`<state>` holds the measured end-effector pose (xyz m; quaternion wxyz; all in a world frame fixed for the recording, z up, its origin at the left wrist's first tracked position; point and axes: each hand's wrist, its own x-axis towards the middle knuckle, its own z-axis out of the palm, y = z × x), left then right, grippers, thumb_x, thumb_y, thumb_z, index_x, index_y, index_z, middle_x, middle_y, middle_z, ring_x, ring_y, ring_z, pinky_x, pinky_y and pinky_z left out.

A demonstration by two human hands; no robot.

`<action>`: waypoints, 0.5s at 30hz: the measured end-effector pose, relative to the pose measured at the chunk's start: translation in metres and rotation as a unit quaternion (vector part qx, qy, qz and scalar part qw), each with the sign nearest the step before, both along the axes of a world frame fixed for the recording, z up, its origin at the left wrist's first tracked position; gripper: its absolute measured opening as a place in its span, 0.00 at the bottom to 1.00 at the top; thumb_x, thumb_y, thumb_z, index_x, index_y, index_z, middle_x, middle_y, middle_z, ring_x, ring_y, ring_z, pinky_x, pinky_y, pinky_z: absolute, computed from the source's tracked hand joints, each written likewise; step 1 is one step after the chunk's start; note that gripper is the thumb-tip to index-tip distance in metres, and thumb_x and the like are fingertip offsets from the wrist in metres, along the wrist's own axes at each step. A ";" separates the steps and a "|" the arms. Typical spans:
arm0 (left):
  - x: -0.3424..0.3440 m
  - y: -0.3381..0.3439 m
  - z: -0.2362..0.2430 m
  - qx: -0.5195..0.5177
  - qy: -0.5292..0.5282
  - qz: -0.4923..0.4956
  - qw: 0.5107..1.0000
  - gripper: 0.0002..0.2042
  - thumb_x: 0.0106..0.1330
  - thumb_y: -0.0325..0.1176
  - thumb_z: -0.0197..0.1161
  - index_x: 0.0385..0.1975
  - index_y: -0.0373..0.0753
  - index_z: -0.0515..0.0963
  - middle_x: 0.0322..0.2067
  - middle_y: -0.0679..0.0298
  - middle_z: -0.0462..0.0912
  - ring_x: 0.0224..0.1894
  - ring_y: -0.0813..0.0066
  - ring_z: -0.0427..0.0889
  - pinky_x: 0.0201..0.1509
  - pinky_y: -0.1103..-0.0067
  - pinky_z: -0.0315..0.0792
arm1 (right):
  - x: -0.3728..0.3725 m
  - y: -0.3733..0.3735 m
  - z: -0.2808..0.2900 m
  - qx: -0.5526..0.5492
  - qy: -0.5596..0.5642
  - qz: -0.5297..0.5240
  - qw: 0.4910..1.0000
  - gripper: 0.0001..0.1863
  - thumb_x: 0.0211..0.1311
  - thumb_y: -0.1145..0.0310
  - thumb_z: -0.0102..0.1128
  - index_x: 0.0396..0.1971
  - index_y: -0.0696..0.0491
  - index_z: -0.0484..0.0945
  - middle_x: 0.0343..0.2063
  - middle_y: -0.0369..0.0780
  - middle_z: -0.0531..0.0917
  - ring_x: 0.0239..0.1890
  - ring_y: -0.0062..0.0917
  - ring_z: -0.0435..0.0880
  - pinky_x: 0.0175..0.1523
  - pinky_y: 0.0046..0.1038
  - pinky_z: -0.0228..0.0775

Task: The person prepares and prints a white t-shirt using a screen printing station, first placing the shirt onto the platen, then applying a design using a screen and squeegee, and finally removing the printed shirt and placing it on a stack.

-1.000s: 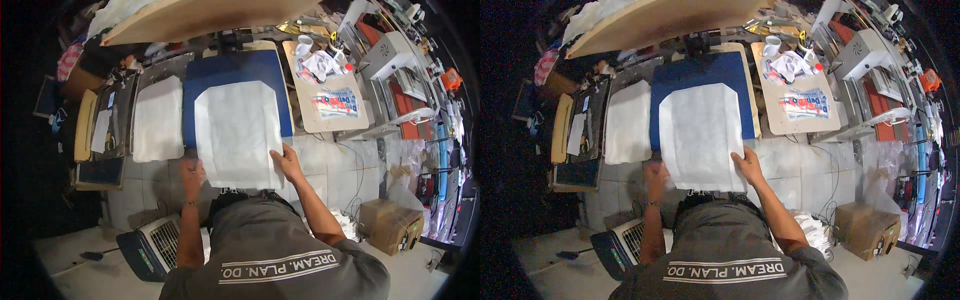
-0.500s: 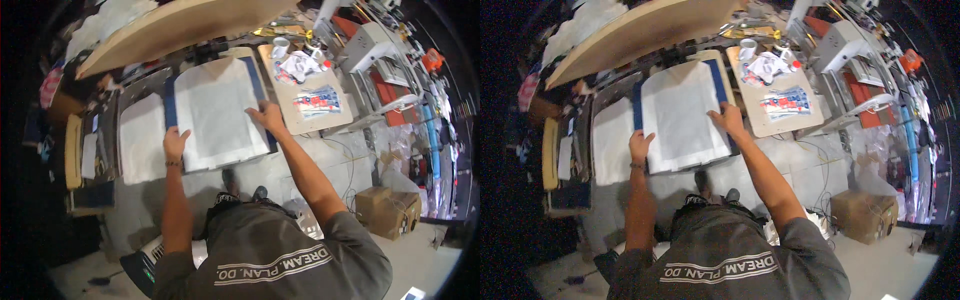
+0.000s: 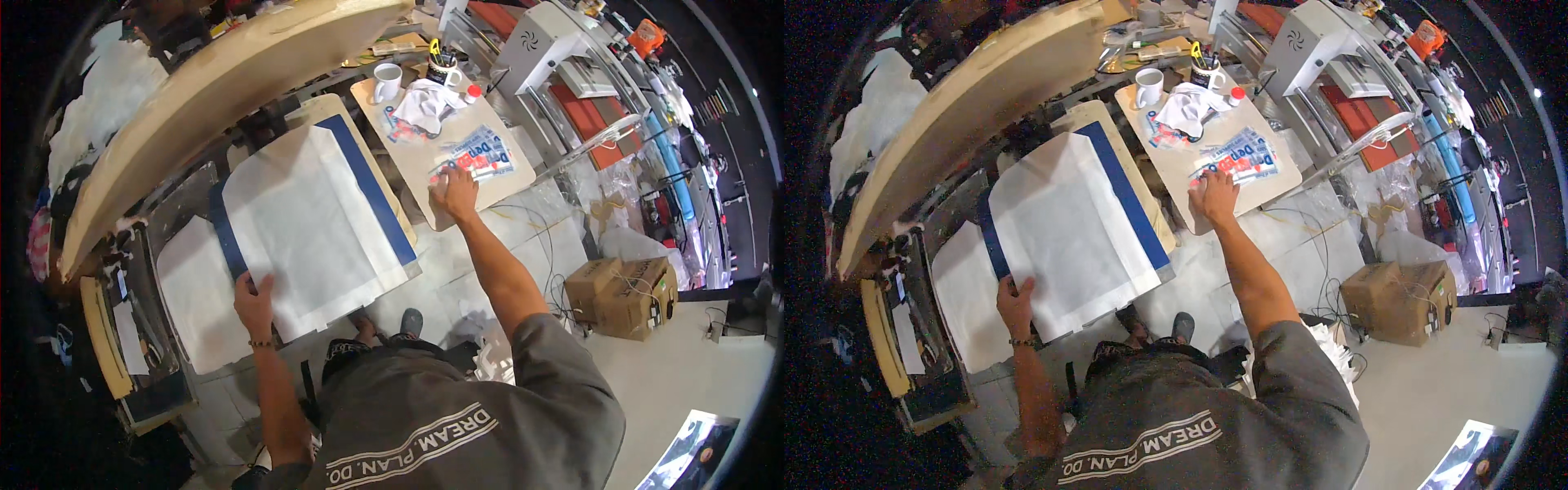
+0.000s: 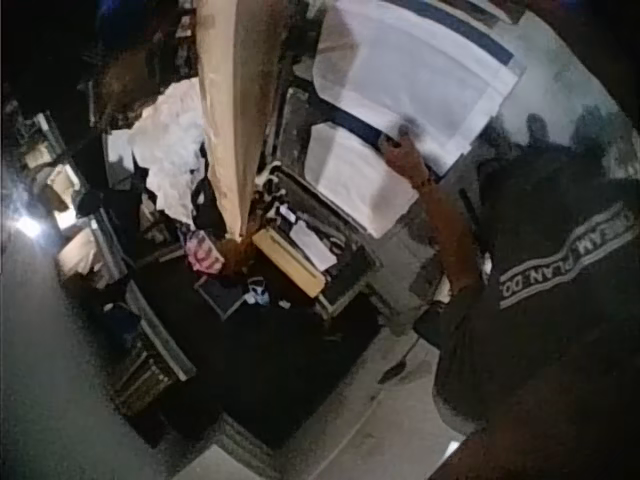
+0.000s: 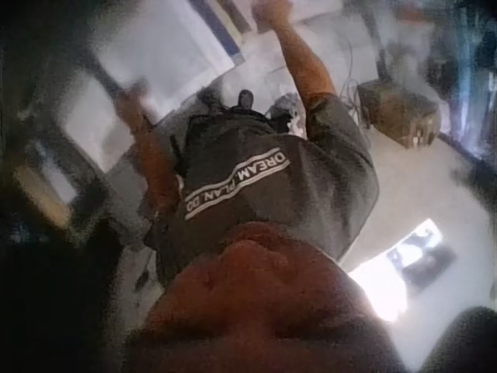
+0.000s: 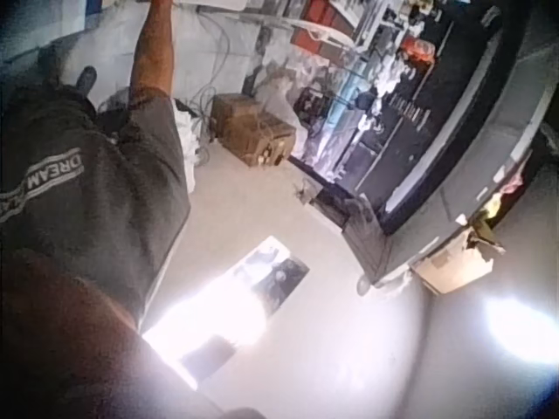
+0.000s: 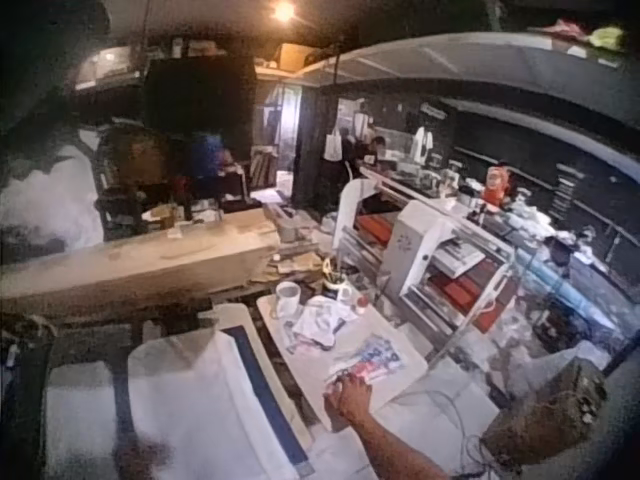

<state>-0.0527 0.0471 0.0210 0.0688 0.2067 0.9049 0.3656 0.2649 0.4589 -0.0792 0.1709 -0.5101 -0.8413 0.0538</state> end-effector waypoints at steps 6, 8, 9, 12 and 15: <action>-0.009 -0.015 -0.006 0.080 -0.041 -0.010 0.996 0.25 0.59 0.39 0.76 0.53 0.31 0.78 0.30 0.61 0.81 0.31 0.70 0.78 0.38 0.74 0.74 | 0.000 0.017 0.000 0.039 -0.010 0.043 0.998 0.20 0.62 0.52 0.62 0.44 0.52 0.80 0.46 0.48 0.81 0.49 0.45 0.81 0.52 0.48 0.73; 0.004 -0.002 0.016 -0.022 0.276 -0.032 0.960 0.27 0.60 0.37 0.74 0.57 0.33 0.76 0.37 0.58 0.79 0.38 0.64 0.79 0.43 0.71 0.75 | 0.010 0.021 0.000 0.020 -0.015 0.032 0.999 0.20 0.69 0.50 0.55 0.37 0.55 0.80 0.34 0.52 0.84 0.37 0.49 0.84 0.44 0.47 0.76; 0.006 0.005 0.020 0.033 0.227 -0.053 0.972 0.28 0.60 0.35 0.74 0.59 0.35 0.74 0.41 0.56 0.77 0.44 0.59 0.77 0.48 0.68 0.75 | 0.017 0.026 -0.002 0.049 0.028 -0.006 0.998 0.16 0.68 0.56 0.56 0.32 0.54 0.81 0.32 0.48 0.84 0.35 0.45 0.85 0.42 0.47 0.76; 0.024 0.018 0.015 0.154 0.016 -0.177 0.972 0.24 0.62 0.30 0.73 0.58 0.38 0.73 0.40 0.59 0.80 0.34 0.70 0.80 0.37 0.76 0.77 | -0.012 0.008 0.050 0.052 0.126 0.019 0.990 0.16 0.69 0.61 0.56 0.25 0.56 0.76 0.27 0.51 0.82 0.32 0.49 0.83 0.38 0.47 0.74; 0.073 0.072 0.072 0.195 -0.266 -0.276 0.903 0.27 0.69 0.28 0.67 0.66 0.40 0.67 0.48 0.61 0.80 0.39 0.79 0.81 0.45 0.82 0.77 | -0.063 -0.050 0.128 0.160 0.211 0.153 0.952 0.14 0.66 0.63 0.60 0.25 0.57 0.77 0.26 0.51 0.81 0.30 0.48 0.80 0.37 0.47 0.71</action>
